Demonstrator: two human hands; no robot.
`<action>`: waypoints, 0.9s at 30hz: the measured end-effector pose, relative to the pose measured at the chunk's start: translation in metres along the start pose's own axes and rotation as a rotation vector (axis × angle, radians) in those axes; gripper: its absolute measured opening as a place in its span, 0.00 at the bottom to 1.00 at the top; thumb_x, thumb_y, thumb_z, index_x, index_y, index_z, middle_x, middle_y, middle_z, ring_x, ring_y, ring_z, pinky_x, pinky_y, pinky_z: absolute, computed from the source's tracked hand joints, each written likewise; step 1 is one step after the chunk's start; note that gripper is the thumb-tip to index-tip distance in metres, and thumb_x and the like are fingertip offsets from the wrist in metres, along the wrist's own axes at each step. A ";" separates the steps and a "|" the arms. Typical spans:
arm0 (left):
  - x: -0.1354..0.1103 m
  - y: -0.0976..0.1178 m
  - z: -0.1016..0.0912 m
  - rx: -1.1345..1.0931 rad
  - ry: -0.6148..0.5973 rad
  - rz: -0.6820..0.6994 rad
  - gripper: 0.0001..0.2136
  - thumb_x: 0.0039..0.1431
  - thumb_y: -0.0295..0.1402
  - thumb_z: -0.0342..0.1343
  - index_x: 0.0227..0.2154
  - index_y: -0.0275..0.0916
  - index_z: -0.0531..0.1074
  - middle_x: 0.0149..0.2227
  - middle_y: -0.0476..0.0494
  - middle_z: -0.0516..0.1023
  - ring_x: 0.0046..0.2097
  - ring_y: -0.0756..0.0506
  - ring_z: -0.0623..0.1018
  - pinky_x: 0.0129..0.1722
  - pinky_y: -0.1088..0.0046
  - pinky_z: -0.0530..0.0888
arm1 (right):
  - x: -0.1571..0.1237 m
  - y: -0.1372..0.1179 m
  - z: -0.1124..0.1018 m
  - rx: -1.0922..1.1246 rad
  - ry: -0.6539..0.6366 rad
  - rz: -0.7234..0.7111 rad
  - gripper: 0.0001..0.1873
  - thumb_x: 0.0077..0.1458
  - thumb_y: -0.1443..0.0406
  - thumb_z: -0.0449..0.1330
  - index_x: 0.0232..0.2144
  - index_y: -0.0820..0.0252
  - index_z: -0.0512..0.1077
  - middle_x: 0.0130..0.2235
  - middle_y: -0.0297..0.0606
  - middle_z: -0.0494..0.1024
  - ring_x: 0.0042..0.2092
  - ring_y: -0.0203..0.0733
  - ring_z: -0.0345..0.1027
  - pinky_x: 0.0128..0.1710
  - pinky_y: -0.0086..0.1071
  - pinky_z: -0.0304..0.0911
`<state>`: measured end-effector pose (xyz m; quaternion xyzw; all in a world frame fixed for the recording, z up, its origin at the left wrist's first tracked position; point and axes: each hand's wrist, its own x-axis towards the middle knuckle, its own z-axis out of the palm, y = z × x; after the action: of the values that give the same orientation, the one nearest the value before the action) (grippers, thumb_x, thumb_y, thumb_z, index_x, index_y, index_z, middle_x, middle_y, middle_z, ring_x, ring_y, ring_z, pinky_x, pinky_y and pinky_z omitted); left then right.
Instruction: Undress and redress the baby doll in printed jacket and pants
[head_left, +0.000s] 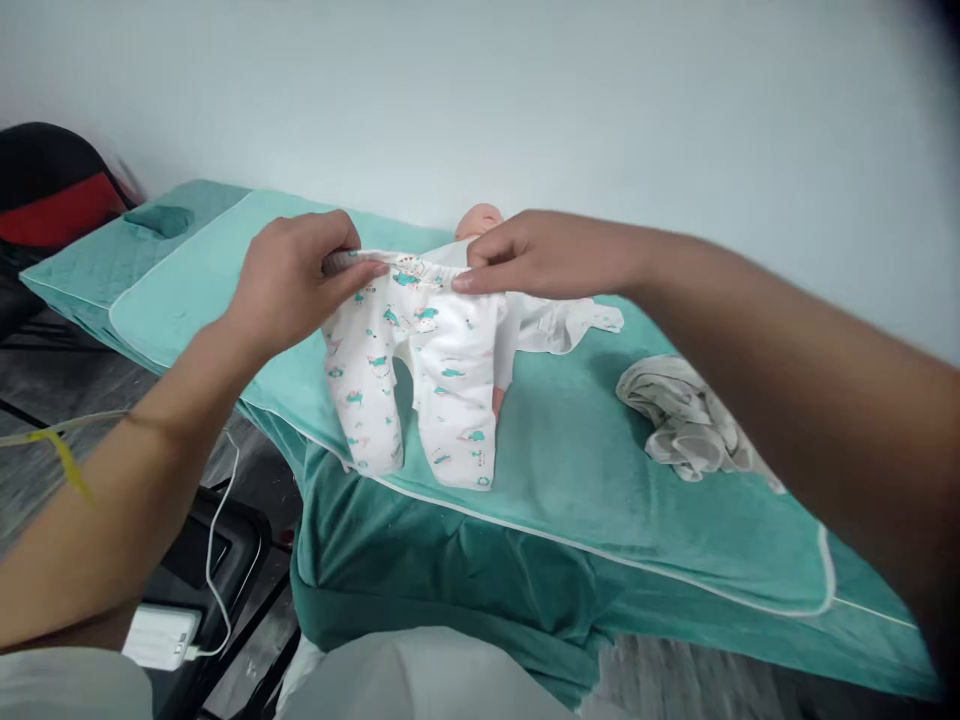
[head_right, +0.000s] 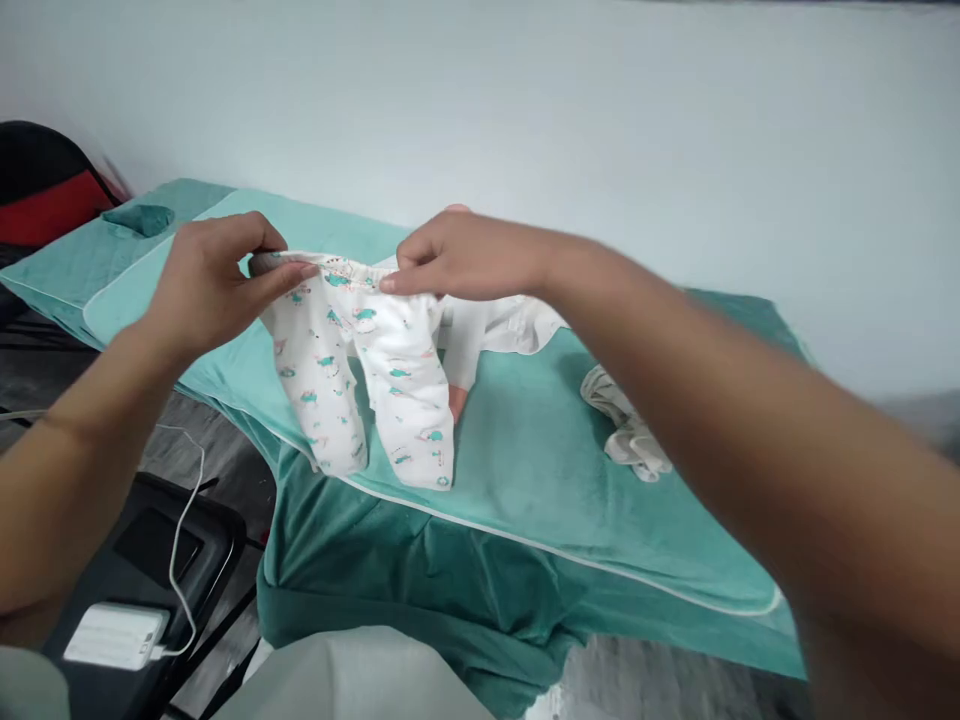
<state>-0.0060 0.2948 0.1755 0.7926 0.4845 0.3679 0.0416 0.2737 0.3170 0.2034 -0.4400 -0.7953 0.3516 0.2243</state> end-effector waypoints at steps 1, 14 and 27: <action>0.004 -0.008 0.010 0.041 0.061 0.013 0.16 0.59 0.43 0.66 0.27 0.41 0.66 0.26 0.50 0.68 0.41 0.44 0.77 0.46 0.65 0.73 | 0.006 0.007 0.009 0.062 -0.079 0.005 0.24 0.49 0.55 0.76 0.19 0.62 0.68 0.24 0.27 0.67 0.28 0.27 0.62 0.28 0.26 0.57; -0.031 -0.013 0.183 -0.472 -0.019 -0.227 0.13 0.67 0.36 0.55 0.52 0.41 0.67 0.56 0.37 0.74 0.60 0.41 0.74 0.60 0.60 0.72 | 0.103 0.133 0.092 0.575 0.375 0.222 0.05 0.55 0.66 0.62 0.35 0.56 0.70 0.43 0.38 0.77 0.50 0.44 0.74 0.58 0.44 0.69; -0.002 -0.008 0.262 -1.446 -0.226 -0.903 0.28 0.57 0.48 0.66 0.57 0.42 0.69 0.56 0.34 0.80 0.46 0.39 0.83 0.46 0.60 0.81 | 0.147 0.270 -0.017 -0.128 0.411 0.608 0.56 0.57 0.40 0.60 0.72 0.72 0.47 0.66 0.65 0.67 0.67 0.66 0.64 0.68 0.54 0.59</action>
<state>0.1508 0.3735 -0.0193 0.3344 0.3930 0.4533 0.7268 0.3562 0.5481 0.0176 -0.7307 -0.5871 0.2558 0.2366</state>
